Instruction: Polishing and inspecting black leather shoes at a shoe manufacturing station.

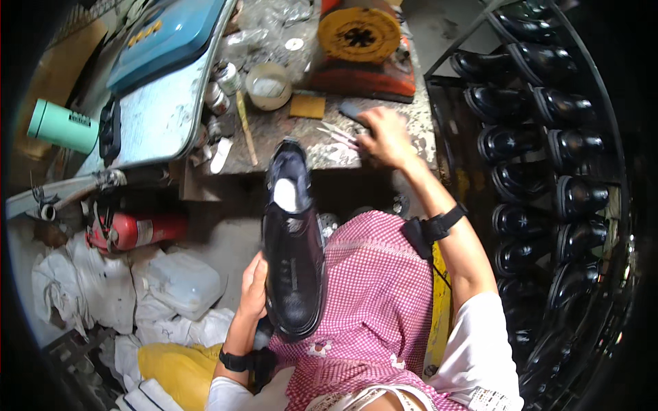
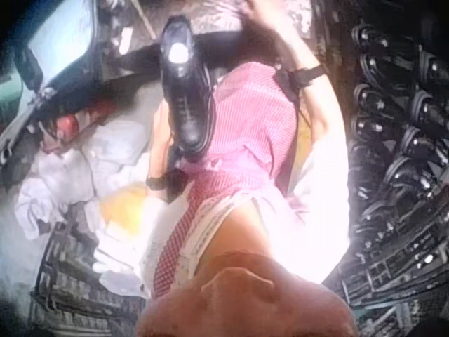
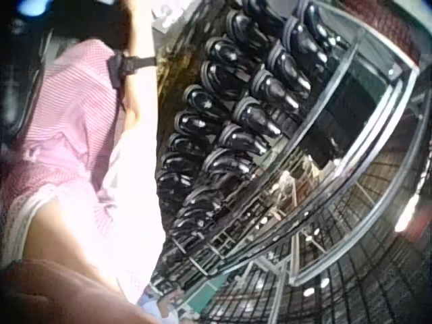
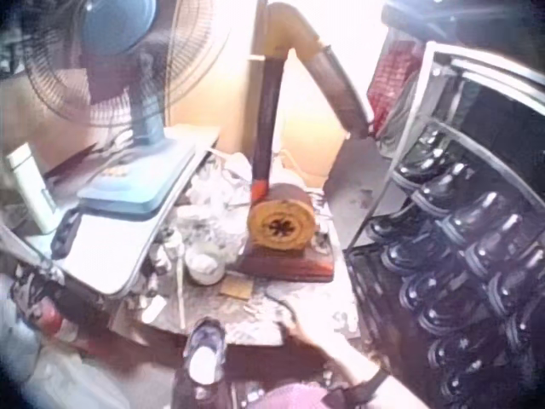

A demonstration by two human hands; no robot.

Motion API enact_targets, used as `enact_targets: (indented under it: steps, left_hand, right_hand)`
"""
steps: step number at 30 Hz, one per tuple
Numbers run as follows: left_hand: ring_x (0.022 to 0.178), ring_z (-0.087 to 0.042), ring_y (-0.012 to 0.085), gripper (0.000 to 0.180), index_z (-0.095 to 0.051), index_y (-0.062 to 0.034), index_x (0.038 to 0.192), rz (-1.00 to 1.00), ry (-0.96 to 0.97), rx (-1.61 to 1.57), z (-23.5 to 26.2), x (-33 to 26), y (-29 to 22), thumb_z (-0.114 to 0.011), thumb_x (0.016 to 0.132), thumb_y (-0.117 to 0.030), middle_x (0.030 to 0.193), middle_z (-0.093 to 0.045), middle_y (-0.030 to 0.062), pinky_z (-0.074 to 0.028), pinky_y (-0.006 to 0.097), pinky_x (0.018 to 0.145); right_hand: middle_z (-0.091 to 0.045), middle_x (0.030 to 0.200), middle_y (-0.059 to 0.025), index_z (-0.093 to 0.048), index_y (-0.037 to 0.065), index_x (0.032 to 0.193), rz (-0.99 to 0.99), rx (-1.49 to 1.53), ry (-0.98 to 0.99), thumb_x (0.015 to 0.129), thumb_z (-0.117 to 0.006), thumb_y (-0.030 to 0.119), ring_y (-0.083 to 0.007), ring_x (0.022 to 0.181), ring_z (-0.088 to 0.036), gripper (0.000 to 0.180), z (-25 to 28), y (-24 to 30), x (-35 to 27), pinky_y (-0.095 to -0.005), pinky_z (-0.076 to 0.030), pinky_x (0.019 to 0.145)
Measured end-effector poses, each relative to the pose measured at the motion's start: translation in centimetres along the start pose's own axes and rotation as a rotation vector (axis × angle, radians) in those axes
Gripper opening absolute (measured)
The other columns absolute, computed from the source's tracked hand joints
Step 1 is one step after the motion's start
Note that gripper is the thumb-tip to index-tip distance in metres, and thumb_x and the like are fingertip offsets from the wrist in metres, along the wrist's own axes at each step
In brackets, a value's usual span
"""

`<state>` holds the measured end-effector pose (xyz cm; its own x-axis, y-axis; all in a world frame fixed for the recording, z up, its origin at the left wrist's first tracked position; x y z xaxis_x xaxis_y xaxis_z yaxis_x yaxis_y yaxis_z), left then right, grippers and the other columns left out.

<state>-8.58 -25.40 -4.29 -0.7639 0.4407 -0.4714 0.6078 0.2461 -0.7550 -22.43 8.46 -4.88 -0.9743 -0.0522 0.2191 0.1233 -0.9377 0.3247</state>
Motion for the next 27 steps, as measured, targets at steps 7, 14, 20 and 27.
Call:
enact_targets:
  steps: [7, 14, 20, 27]
  left_hand:
    - [0.097, -0.056, 0.0100, 0.049, -0.042, 0.0035, 0.128, 0.065, 0.107, -0.055, -4.0, 2.4, -1.7, -0.048, 0.096, -0.033, 0.113, -0.058, 0.0060, -0.045, 0.023, 0.084]
    - [0.104, -0.053, 0.0124, 0.052, -0.041, 0.0050, 0.130, -0.030, 0.161, 0.189, -8.8, 3.3, -3.1, -0.052, 0.094, -0.031, 0.119, -0.055, 0.0089, -0.041, 0.026, 0.092]
    - [0.099, -0.055, 0.0113, 0.049, -0.045, 0.0045, 0.127, -0.019, 0.271, 0.260, -14.1, 4.6, -2.8, -0.051, 0.094, -0.031, 0.113, -0.058, 0.0078, -0.044, 0.025, 0.088]
    - [0.078, -0.057, 0.0096, 0.042, -0.057, -0.0006, 0.107, 0.110, 0.451, 0.258, -21.5, 5.6, 1.2, -0.044, 0.096, -0.039, 0.090, -0.062, 0.0030, -0.048, 0.026, 0.074]
  right_hand:
    - [-0.057, 0.094, -0.0169, -0.052, 0.006, 0.103, -0.253, 0.056, 0.079, 0.081, -0.062, 0.021, -0.0345, 0.093, -0.055, 0.028, 0.9, -6.5, -3.0, -0.0440, -0.041, 0.082]
    - [-0.062, 0.085, -0.0077, -0.054, 0.000, 0.106, -0.394, 0.675, -0.373, 0.085, -0.062, 0.010, -0.0123, 0.081, -0.060, 0.024, 12.0, -3.1, -11.2, -0.0254, -0.046, 0.073]
    - [-0.065, 0.085, -0.0073, -0.063, -0.002, 0.101, -0.351, 0.545, -0.314, 0.076, -0.068, 0.000, -0.0114, 0.076, -0.061, 0.026, 21.1, 5.3, -21.3, -0.0226, -0.046, 0.069]
    - [-0.067, 0.084, -0.0127, -0.066, -0.001, 0.098, -0.217, 0.329, -0.216, 0.074, -0.072, 0.009, -0.0240, 0.070, -0.065, 0.026, 24.9, 8.0, -27.8, -0.0310, -0.050, 0.063]
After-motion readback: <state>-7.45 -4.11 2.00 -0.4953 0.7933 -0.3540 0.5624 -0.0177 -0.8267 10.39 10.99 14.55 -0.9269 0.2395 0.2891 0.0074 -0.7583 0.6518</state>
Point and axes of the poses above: each hand's wrist, its own x-axis towards the middle knuckle, its own z-axis out of the back of the hand, y = z × x, the point moved 4 cm from there along x, towards the middle knuckle
